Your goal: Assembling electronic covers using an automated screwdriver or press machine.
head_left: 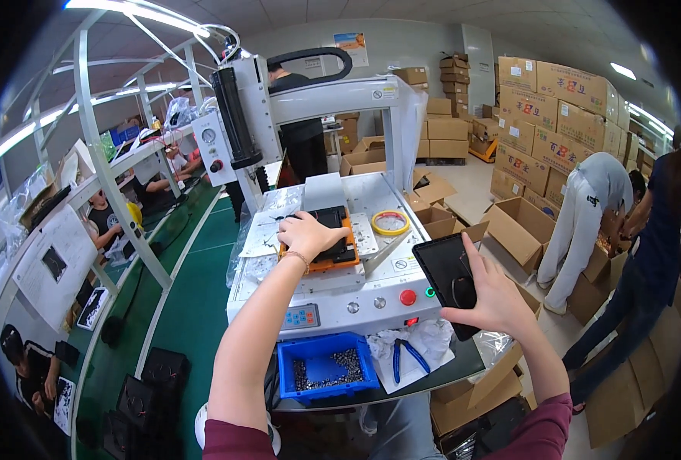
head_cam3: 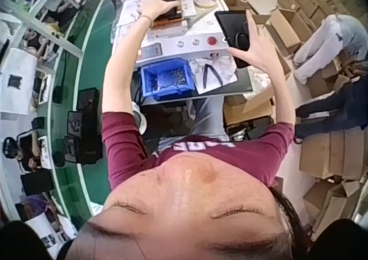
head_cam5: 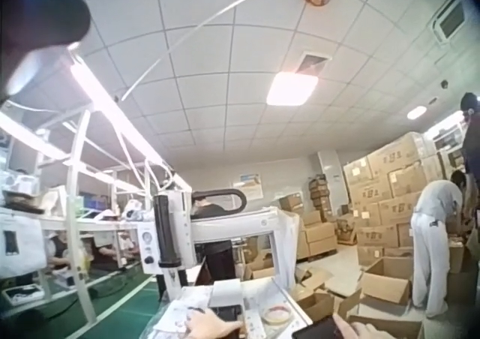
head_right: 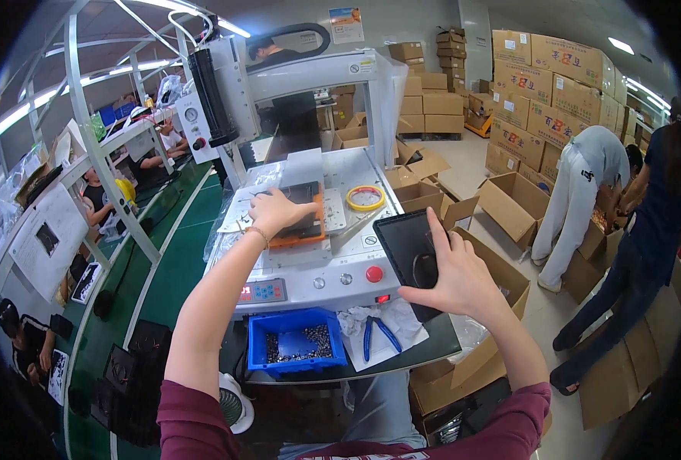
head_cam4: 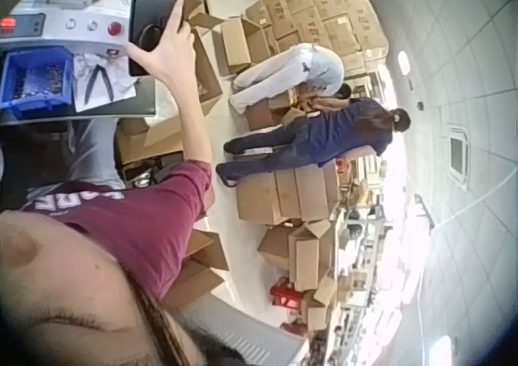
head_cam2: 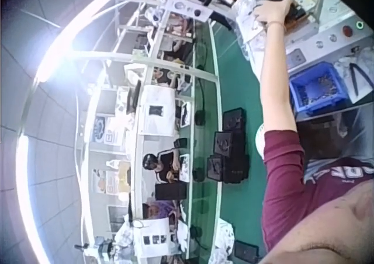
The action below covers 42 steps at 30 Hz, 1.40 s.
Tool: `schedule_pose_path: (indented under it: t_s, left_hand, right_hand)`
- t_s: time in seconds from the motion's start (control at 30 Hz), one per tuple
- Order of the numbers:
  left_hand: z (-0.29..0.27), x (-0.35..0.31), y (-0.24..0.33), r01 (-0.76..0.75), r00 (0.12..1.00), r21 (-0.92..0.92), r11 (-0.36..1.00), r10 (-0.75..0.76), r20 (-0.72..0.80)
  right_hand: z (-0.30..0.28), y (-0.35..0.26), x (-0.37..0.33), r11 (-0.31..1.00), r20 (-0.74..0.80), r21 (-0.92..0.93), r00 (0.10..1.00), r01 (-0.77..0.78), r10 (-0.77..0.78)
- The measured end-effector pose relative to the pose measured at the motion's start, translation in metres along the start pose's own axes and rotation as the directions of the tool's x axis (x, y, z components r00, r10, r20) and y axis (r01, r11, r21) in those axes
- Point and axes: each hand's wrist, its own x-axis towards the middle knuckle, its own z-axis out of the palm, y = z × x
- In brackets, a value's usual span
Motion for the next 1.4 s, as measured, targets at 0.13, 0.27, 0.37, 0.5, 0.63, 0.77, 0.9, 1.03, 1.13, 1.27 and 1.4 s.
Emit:
schedule_pose_path:
  t_s: [0.13, 0.27, 0.37, 0.5, 0.63, 0.77, 0.9, 1.03, 1.13, 1.27, 1.4]
  left_hand:
    - [-0.027, -0.002, -0.004, 0.063, 0.997, -0.165, 0.984, -0.071, -0.043]
    - [-0.066, -0.001, -0.038, 0.003, 0.994, -0.187, 0.982, -0.024, -0.111]
    - [-0.089, -0.020, -0.073, -0.015, 0.997, -0.236, 0.972, -0.002, -0.071]
    - [-0.110, -0.070, -0.129, -0.036, 0.998, -0.225, 0.974, 0.022, -0.064]
    - [-0.116, -0.119, -0.184, -0.032, 0.991, -0.065, 0.997, 0.023, -0.131]
    - [-0.131, -0.161, -0.218, 0.031, 0.996, -0.062, 0.998, -0.036, -0.078]
    - [-0.120, -0.175, -0.245, 0.036, 0.996, -0.086, 0.996, -0.042, -0.077]
    - [-0.109, -0.181, -0.246, 0.012, 0.998, -0.113, 0.994, -0.019, -0.061]
    - [-0.105, -0.184, -0.241, -0.019, 0.999, -0.189, 0.982, 0.010, -0.048]
    - [-0.094, -0.196, -0.242, -0.079, 0.995, -0.298, 0.951, 0.060, -0.074]
    - [-0.096, -0.224, -0.250, -0.133, 0.988, -0.286, 0.949, 0.104, -0.115]
  right_hand:
    - [0.004, -0.012, 0.042, 1.000, -0.024, 0.011, 1.000, 0.002, -0.001]
    - [0.019, -0.061, 0.100, 1.000, -0.025, -0.029, 1.000, 0.006, -0.007]
    - [0.044, -0.114, 0.141, 1.000, 0.065, -0.015, 0.998, 0.020, -0.019]
    - [0.076, -0.166, 0.182, 0.999, 0.145, -0.032, 0.989, -0.039, 0.044]
    - [0.103, -0.186, 0.202, 0.970, 0.138, -0.197, 0.976, -0.143, 0.171]
    - [0.112, -0.198, 0.212, 0.955, 0.186, -0.246, 0.959, -0.167, 0.215]
    - [0.120, -0.200, 0.216, 0.969, 0.220, -0.168, 0.951, -0.182, 0.216]
    - [0.125, -0.194, 0.226, 0.970, 0.212, -0.162, 0.954, -0.180, 0.212]
    - [0.119, -0.171, 0.241, 0.992, 0.164, 0.009, 0.979, -0.125, 0.122]
    - [0.098, -0.095, 0.209, 0.965, -0.134, 0.208, 0.982, 0.162, -0.136]
    - [0.098, -0.022, 0.101, 0.951, -0.441, -0.006, 0.853, 0.309, -0.280]
